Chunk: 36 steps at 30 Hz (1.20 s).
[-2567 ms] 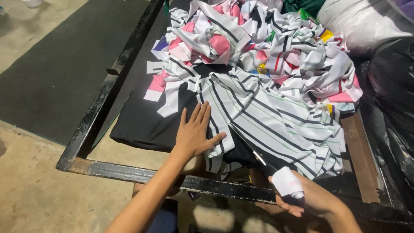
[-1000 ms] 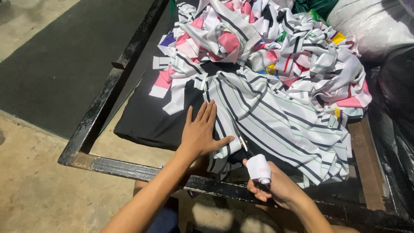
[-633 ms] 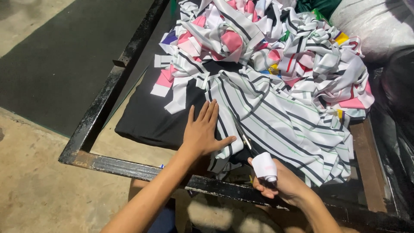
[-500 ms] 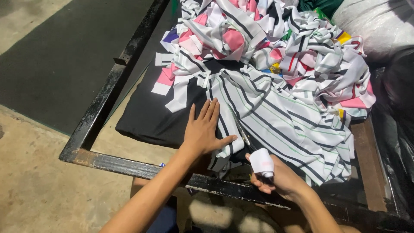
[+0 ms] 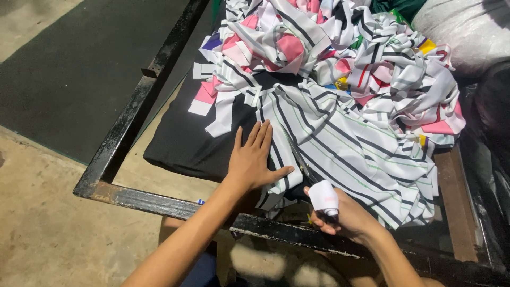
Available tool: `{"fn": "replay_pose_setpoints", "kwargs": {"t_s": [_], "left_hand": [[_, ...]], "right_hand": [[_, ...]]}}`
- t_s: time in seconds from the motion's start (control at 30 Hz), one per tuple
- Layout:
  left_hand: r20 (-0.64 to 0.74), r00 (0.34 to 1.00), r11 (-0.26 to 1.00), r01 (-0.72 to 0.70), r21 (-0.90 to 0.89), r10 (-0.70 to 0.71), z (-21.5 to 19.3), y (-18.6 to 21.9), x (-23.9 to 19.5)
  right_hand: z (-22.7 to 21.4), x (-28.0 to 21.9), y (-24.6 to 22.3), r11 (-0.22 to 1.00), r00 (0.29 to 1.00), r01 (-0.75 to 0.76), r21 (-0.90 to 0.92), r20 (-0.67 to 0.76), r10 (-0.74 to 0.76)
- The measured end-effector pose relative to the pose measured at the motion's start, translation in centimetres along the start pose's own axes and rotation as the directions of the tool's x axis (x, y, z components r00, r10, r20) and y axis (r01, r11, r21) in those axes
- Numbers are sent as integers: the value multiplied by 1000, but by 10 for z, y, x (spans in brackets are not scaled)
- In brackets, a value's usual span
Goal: Cutting long strips of striped fabric from a pile using scissors on a work table.
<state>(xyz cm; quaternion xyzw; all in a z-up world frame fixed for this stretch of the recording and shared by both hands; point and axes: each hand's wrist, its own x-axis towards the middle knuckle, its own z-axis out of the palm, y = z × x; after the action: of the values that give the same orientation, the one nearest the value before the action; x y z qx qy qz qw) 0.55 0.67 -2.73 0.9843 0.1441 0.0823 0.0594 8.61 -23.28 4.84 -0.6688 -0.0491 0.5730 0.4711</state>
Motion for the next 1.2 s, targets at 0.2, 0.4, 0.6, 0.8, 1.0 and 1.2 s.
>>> {"fn": "replay_pose_setpoints", "kwargs": {"t_s": [0.2, 0.4, 0.6, 0.8, 1.0, 1.2], "left_hand": [[6, 1000, 1000, -5, 7, 5, -1, -1, 0], [-53, 999, 1000, -3, -12, 2, 5, -1, -1], [-8, 1000, 1000, -5, 9, 5, 1, 0, -1], [4, 1000, 1000, 2, 13, -2, 0, -1, 1], [12, 1000, 1000, 5, -13, -4, 0, -1, 0], [-8, 1000, 1000, -1, 0, 1, 0, -1, 0]], "right_hand": [[12, -3, -13, 997, 1000, -7, 80, -20, 9], [6, 12, 2, 990, 999, 48, 134, -26, -45], [11, 12, -8, 989, 1000, 17, 150, -6, -16], [8, 12, -5, 971, 1000, 24, 238, 8, -26], [7, 10, 2, 995, 1000, 30, 100, -7, -29], [24, 4, -11, 908, 991, 31, -418, -106, -83]]}}
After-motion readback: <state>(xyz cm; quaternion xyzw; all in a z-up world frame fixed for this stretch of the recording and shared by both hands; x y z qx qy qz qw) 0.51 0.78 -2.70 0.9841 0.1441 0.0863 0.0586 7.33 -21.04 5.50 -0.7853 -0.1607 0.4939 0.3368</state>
